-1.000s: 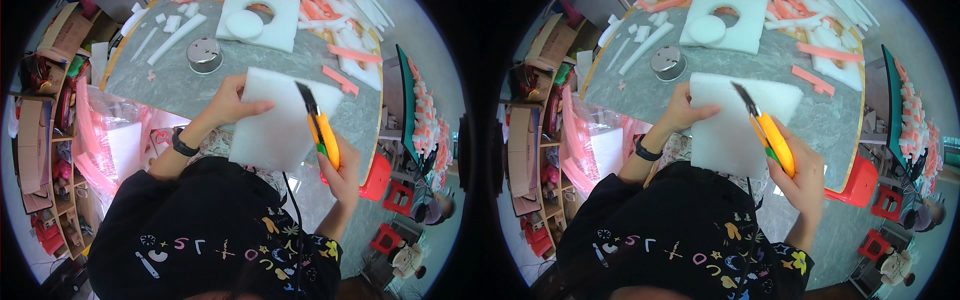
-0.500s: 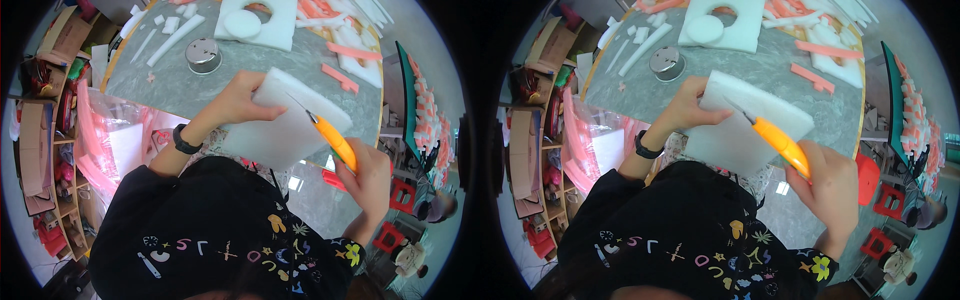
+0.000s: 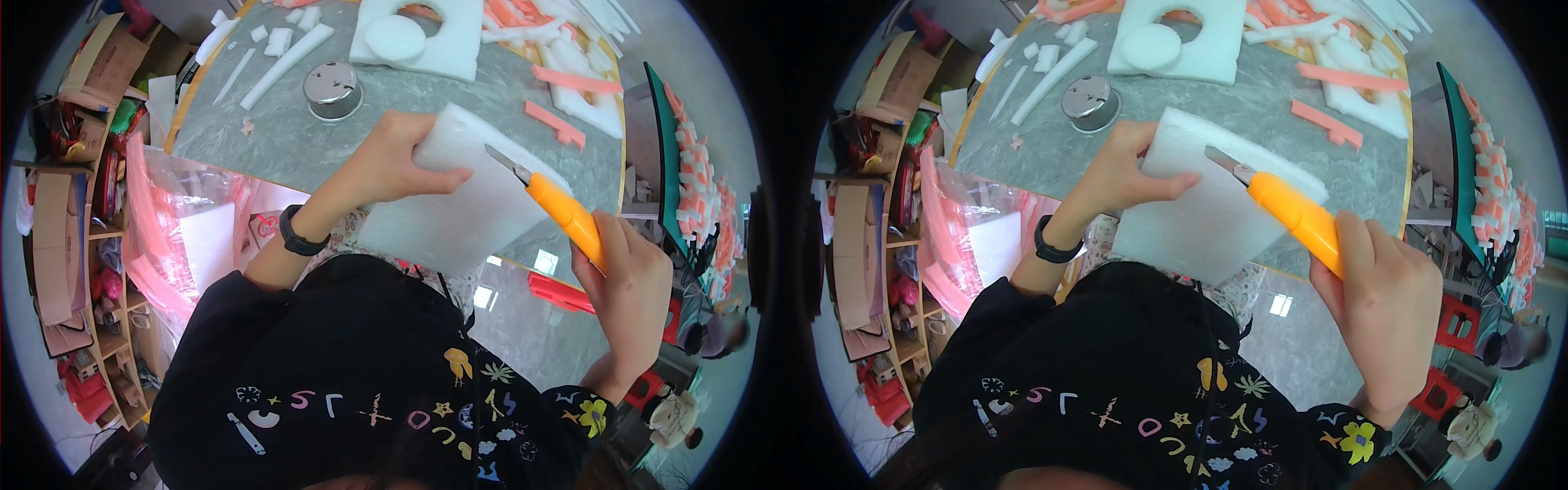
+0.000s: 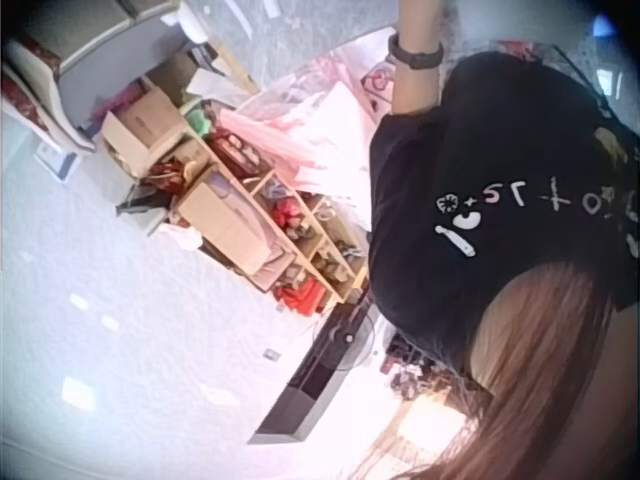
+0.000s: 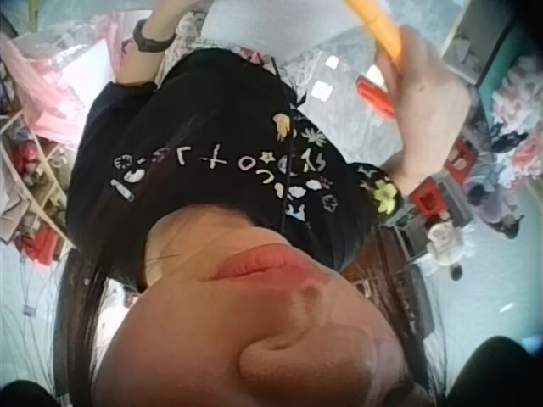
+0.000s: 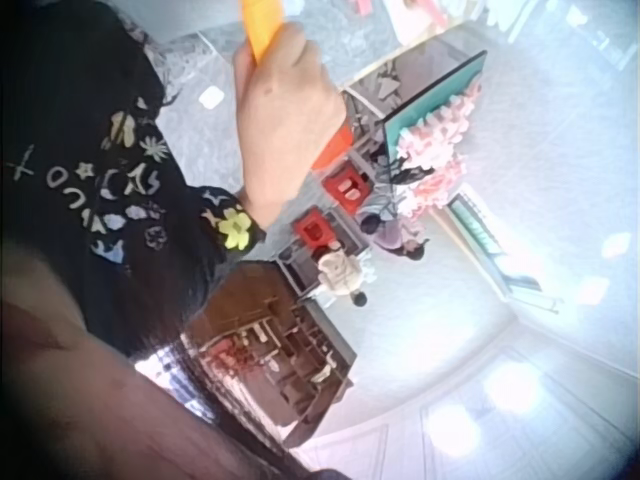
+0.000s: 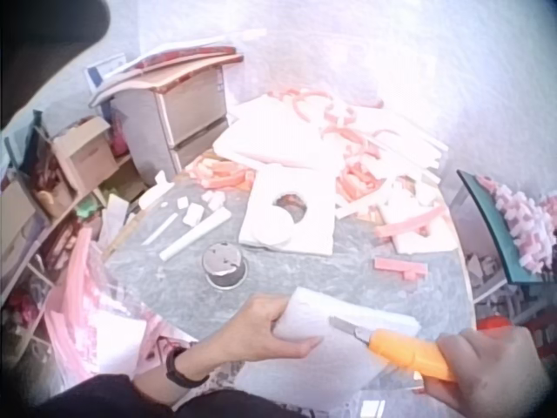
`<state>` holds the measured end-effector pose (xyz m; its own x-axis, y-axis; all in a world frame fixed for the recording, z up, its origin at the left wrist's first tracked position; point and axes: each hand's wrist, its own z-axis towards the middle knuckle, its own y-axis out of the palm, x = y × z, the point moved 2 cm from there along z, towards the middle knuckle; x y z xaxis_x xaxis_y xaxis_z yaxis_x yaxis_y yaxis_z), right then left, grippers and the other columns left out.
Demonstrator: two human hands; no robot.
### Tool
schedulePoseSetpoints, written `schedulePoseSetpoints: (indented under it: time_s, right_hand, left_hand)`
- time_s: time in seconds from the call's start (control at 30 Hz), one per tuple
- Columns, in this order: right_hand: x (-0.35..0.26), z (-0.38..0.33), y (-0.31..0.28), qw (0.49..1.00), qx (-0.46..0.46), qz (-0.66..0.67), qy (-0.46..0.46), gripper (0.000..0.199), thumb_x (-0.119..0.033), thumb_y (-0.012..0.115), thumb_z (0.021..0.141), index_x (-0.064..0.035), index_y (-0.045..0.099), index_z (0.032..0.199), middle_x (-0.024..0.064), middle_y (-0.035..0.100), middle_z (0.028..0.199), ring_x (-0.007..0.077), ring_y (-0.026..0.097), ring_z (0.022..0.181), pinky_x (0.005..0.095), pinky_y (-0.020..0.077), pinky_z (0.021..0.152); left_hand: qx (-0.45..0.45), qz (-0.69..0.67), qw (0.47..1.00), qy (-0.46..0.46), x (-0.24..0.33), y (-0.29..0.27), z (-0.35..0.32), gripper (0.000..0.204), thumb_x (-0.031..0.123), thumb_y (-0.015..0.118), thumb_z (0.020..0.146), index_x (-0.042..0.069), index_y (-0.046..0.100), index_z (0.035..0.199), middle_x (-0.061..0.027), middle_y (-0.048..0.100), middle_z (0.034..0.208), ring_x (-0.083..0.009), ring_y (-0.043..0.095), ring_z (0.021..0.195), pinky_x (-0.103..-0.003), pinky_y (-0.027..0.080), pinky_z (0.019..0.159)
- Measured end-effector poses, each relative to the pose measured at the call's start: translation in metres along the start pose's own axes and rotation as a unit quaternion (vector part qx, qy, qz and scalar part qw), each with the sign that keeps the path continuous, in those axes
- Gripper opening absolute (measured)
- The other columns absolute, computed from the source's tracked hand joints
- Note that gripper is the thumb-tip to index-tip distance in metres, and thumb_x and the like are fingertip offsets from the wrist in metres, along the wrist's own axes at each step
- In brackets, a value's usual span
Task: Cutting out a circular shape from a piece of white foam using a craft knife and a circular metal template.
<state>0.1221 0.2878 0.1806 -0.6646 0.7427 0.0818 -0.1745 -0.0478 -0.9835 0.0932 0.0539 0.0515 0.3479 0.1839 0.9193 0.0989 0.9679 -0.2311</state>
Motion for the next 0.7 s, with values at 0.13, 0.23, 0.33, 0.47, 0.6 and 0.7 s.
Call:
schedulePoseSetpoints:
  time_s: [0.13, 0.23, 0.33, 0.47, 0.6, 0.7]
  right_hand:
    - [-0.007, 0.003, -0.016, 0.998, -0.019, -0.056, 0.009, 0.030, -0.013, 0.072, 0.066, -0.0043, 0.051, 0.086, 0.0088, 0.049, 0.064, 0.0266, 0.052, 0.053, 0.0359, 0.0406, 0.049]
    - [-0.007, 0.008, -0.018, 0.997, -0.037, -0.073, 0.003, 0.028, -0.012, 0.072, 0.066, -0.0042, 0.049, 0.081, 0.0093, 0.049, 0.063, 0.0270, 0.052, 0.053, 0.0361, 0.0406, 0.049]
    - [-0.004, 0.009, -0.017, 0.995, -0.059, -0.086, 0.008, 0.027, -0.012, 0.071, 0.067, -0.0037, 0.048, 0.078, 0.0101, 0.050, 0.062, 0.0279, 0.053, 0.053, 0.0368, 0.0407, 0.049]
    - [-0.003, 0.013, -0.011, 0.995, -0.074, -0.058, 0.013, 0.024, -0.015, 0.069, 0.071, -0.0023, 0.049, 0.076, 0.0112, 0.051, 0.059, 0.0297, 0.054, 0.054, 0.0388, 0.0411, 0.050]
    - [-0.008, 0.015, -0.005, 0.994, -0.099, -0.029, 0.021, 0.024, -0.016, 0.068, 0.074, -0.0013, 0.049, 0.075, 0.0122, 0.052, 0.058, 0.0308, 0.054, 0.055, 0.0396, 0.0416, 0.051]
    - [-0.006, 0.017, -0.002, 0.991, -0.126, -0.024, 0.048, 0.024, -0.018, 0.066, 0.078, -0.0022, 0.049, 0.081, 0.0143, 0.050, 0.060, 0.0325, 0.052, 0.059, 0.0433, 0.0387, 0.055]
  left_hand:
    - [-0.004, 0.048, 0.998, 0.035, 0.011, 0.003, 0.004, 0.029, 0.020, 0.075, 0.067, -0.002, 0.063, 0.081, -0.0110, 0.062, 0.067, -0.0165, 0.058, 0.057, -0.027, 0.046, 0.055]
    - [-0.012, 0.075, 0.996, 0.038, 0.013, 0.001, 0.002, 0.029, 0.021, 0.074, 0.067, -0.002, 0.063, 0.083, -0.0120, 0.062, 0.068, -0.0210, 0.058, 0.057, -0.029, 0.045, 0.055]
    - [-0.029, 0.077, 0.994, 0.069, 0.019, 0.000, 0.005, 0.030, 0.021, 0.074, 0.067, 0.000, 0.064, 0.085, -0.0124, 0.062, 0.069, -0.0237, 0.058, 0.059, -0.031, 0.045, 0.056]
    - [-0.025, 0.119, 0.984, 0.130, 0.021, 0.000, 0.007, 0.028, 0.016, 0.075, 0.067, -0.001, 0.064, 0.088, -0.0076, 0.062, 0.066, -0.0154, 0.057, 0.053, -0.025, 0.044, 0.052]
    - [-0.026, 0.108, 0.986, 0.123, 0.019, 0.002, 0.006, 0.027, 0.016, 0.076, 0.067, 0.000, 0.064, 0.087, -0.0076, 0.062, 0.066, -0.0152, 0.057, 0.053, -0.024, 0.044, 0.052]
    - [-0.027, 0.111, 0.988, 0.104, 0.016, 0.002, 0.005, 0.026, 0.015, 0.076, 0.068, 0.000, 0.065, 0.086, -0.0069, 0.063, 0.067, -0.0141, 0.057, 0.053, -0.024, 0.045, 0.052]
